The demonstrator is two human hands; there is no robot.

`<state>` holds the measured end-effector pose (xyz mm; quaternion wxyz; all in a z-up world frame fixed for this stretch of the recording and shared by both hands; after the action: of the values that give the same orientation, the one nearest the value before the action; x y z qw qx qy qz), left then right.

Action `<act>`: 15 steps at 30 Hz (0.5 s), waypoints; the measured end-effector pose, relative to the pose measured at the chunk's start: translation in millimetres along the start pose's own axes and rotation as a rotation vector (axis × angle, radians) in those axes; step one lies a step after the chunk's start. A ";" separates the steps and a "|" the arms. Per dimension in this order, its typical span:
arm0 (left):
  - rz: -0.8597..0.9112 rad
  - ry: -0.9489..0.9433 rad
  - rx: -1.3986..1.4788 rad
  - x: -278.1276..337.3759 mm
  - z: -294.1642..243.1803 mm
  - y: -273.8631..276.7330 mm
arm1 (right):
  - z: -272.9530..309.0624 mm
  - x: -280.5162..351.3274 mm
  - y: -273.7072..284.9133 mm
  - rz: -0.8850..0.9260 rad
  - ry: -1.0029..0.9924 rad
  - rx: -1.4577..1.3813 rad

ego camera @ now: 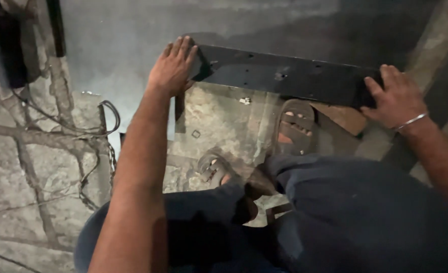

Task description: The person sits on the workshop floor and handles a long perforated steel bar, aligning it against steel plates and turning it over. They pick up an angle grinder, fit a disc to it, and grind the edge of the metal bar, then reposition the bar and plates on the floor.

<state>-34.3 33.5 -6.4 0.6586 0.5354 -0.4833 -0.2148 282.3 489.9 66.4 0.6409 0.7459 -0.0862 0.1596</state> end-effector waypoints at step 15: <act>-0.068 -0.099 0.027 -12.1 14.4 -48.2 | -16.7 -6.2 -10.2 0.095 -0.034 -0.105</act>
<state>-40.8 19.9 -55.9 0.6189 0.5490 -0.4996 -0.2568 277.8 507.6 57.0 0.6695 0.7088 -0.1404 0.1723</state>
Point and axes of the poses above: each hand's wrist, its own x-axis away from the middle knuckle, its own y-axis out of the back of the hand, z = x × y, the point moved 4 cm from there along -x, towards the middle knuckle, and after that the axes turned 6 degrees about -z, right-handed, at the moved point
